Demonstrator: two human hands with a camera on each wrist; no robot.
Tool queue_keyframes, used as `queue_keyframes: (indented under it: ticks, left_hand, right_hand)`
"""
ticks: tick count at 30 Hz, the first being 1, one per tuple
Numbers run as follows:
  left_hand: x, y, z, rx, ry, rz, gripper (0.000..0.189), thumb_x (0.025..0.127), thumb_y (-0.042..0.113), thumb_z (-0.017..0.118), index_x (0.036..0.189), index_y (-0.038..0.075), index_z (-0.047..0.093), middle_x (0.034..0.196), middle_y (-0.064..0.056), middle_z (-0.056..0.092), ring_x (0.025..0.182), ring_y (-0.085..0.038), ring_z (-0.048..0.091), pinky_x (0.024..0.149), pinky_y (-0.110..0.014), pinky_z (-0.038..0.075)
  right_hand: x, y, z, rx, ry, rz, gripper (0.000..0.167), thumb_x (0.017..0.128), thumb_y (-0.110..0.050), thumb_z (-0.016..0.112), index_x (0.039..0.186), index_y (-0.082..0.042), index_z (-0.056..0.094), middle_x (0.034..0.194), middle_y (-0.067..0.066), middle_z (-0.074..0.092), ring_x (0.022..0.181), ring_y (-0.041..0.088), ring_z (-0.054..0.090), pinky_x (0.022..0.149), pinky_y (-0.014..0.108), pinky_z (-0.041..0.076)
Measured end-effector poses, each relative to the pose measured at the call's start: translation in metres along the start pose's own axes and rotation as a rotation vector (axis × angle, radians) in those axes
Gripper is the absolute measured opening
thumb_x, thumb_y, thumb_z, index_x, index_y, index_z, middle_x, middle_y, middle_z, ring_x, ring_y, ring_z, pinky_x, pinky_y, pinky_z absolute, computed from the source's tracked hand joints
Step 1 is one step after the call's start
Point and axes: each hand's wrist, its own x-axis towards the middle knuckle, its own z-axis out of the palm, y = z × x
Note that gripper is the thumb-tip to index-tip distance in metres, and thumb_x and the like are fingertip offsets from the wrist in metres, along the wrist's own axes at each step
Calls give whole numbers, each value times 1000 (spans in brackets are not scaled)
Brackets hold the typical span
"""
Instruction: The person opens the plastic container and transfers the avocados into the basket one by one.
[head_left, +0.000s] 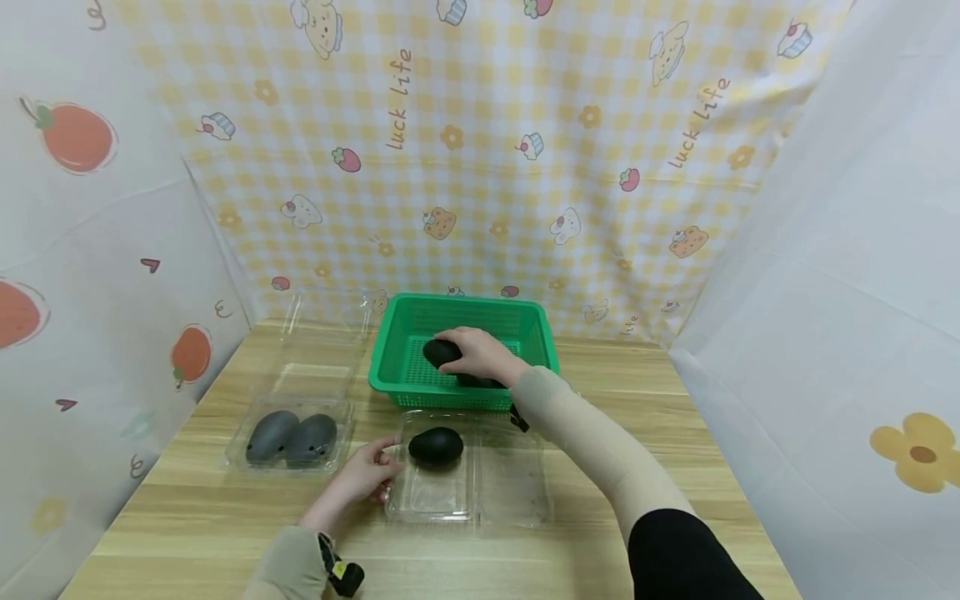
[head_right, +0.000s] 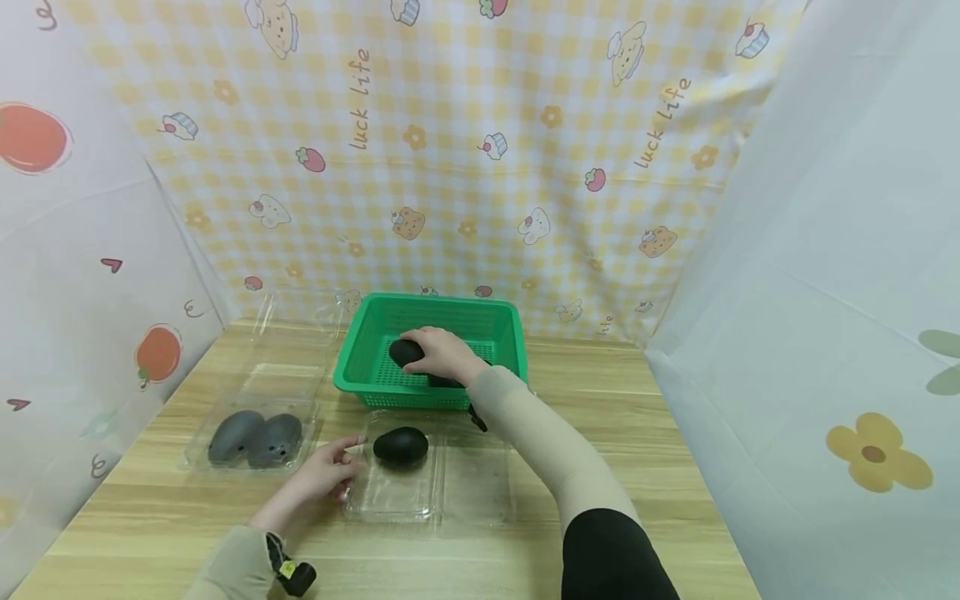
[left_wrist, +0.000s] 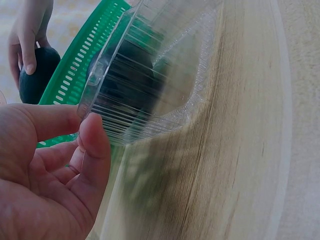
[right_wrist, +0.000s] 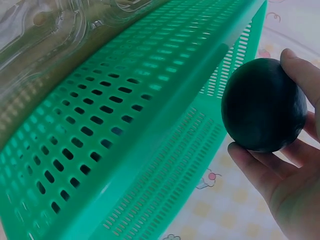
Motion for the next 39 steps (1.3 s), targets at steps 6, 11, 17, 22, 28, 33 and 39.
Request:
queue_keyframes:
  ticks: [6, 11, 17, 22, 28, 33, 39]
  left_hand:
    - [1, -2, 0, -2, -8, 12, 53, 92, -1, 60, 138, -13, 38, 73, -5, 52, 55, -14, 49, 46, -28, 46]
    - [3, -5, -2, -8, -21, 29, 52, 92, -1, 59, 138, -14, 37, 70, -4, 51, 53, -13, 49, 45, -27, 46]
    - [2, -4, -2, -24, -26, 23, 53, 92, -2, 59, 138, -14, 36, 71, -4, 51, 53, -13, 48, 45, -27, 46]
    - [2, -4, -1, -29, -29, 19, 52, 93, -2, 59, 139, -14, 36, 72, -5, 51, 52, -13, 48, 45, -27, 46]
    - [2, -4, 0, -28, -22, 0, 53, 93, -1, 59, 139, -12, 37, 73, -5, 52, 52, -13, 48, 45, -27, 47]
    - [2, -3, 0, -18, -19, 6, 53, 93, 0, 60, 139, -13, 37, 73, -5, 52, 53, -14, 49, 46, -29, 47]
    - [-1, -1, -1, -12, -18, 13, 55, 92, 1, 61, 139, -13, 36, 73, -6, 52, 53, -15, 49, 46, -31, 48]
  right_hand:
    - [5, 2, 7, 6, 2, 3, 62, 90, -37, 70, 144, -17, 47, 138, 8, 51, 117, 23, 52, 88, 38, 47]
    - [7, 0, 10, 28, -3, 2, 62, 90, -36, 70, 143, -15, 48, 137, 8, 52, 117, 24, 52, 89, 39, 47]
    - [11, 5, 19, 38, -14, -9, 61, 89, -37, 70, 143, -15, 49, 137, 6, 53, 117, 22, 52, 90, 37, 47]
    - [12, 7, 24, 49, -22, -1, 59, 90, -38, 68, 142, -17, 49, 135, 5, 54, 114, 21, 54, 88, 37, 48]
    - [14, 7, 27, 49, -37, 12, 59, 90, -38, 68, 142, -17, 49, 136, 5, 54, 117, 22, 53, 91, 38, 47]
    - [15, 6, 29, 41, -37, 17, 59, 90, -37, 69, 142, -16, 50, 138, 5, 53, 120, 22, 52, 94, 38, 46]
    - [18, 7, 34, 43, -50, 12, 58, 90, -37, 69, 141, -16, 51, 136, 5, 54, 116, 21, 54, 90, 37, 47]
